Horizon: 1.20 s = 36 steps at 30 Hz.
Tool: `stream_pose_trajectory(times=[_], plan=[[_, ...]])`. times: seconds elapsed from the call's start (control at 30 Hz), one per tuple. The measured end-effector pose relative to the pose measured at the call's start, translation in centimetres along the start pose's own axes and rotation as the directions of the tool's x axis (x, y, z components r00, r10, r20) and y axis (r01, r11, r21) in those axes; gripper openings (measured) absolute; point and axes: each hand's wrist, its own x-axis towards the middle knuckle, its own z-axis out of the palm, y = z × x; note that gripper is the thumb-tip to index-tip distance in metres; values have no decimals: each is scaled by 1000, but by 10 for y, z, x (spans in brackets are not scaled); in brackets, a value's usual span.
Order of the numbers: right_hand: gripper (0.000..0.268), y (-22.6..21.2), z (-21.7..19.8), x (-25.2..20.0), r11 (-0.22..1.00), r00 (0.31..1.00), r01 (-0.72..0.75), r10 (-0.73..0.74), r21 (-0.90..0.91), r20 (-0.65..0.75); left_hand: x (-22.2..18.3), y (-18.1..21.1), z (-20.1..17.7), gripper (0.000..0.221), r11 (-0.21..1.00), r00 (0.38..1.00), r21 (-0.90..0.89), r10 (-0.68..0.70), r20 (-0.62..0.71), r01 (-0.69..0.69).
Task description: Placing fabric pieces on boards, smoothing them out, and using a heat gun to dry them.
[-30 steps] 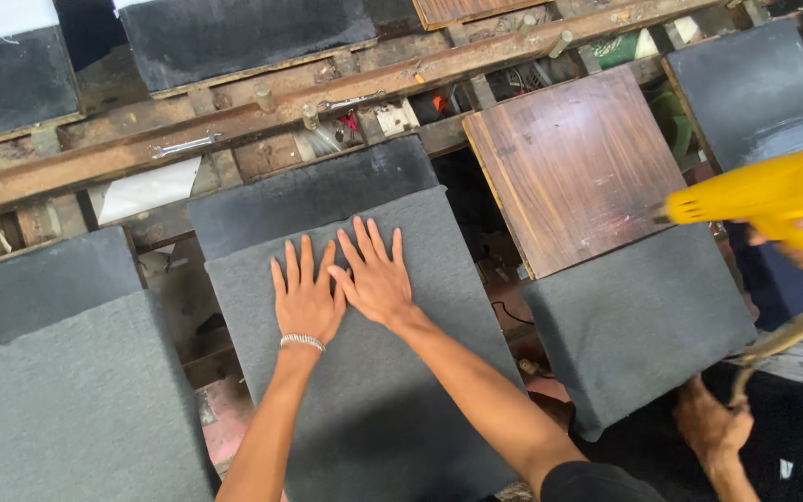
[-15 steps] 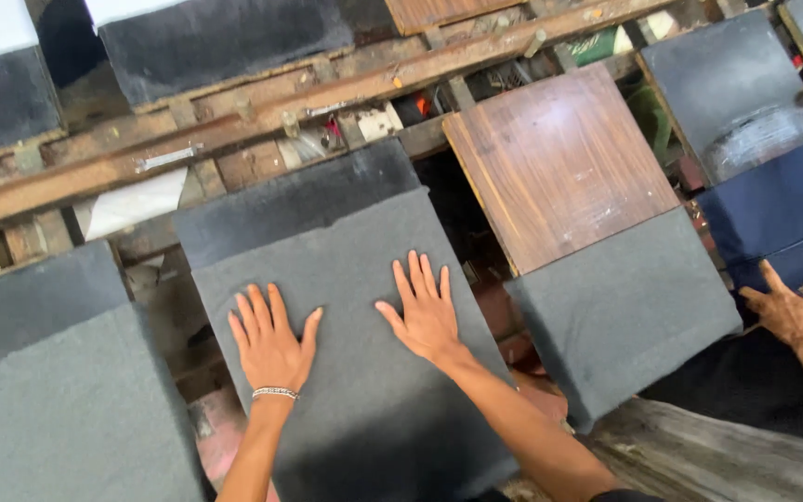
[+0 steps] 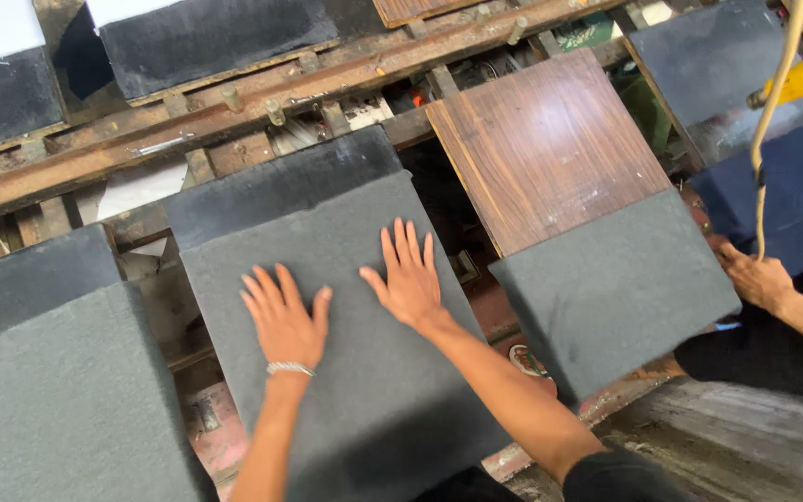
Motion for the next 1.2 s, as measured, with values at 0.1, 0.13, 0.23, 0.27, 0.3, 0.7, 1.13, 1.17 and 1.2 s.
stream_pose_trajectory(times=[0.1,0.13,0.23,0.27,0.3,0.7,1.13,1.17,1.2], plan=[[81,-4,-11,-73,1000,1000,23,-23,9,14,-67,35,-13,74,990,999,132,53,1,-52],[81,-6,-15,-96,1000,1000,21,-22,11,11,-79,38,-23,74,989,998,134,56,-1,-56],[83,-7,-24,-167,998,994,51,-54,39,90,-120,47,-46,69,973,993,211,110,-48,-98],[82,-8,-25,-189,997,993,71,-73,29,91,-135,47,-51,69,974,993,203,108,-41,-97],[82,-7,-27,-207,996,992,92,-93,15,89,-146,49,-54,69,977,994,193,104,-40,-95],[55,69,-65,-316,966,999,39,-45,256,18,-258,77,-60,77,995,994,77,-70,85,63],[55,469,-143,-235,599,554,-785,792,156,-256,-201,360,-11,103,820,693,-400,6,721,409],[60,486,-143,-228,572,551,-816,812,79,-192,-191,370,-6,106,822,640,-350,-22,768,449],[66,503,-142,-221,545,540,-839,831,-1,-130,-182,380,-1,109,822,584,-299,-50,811,485]])
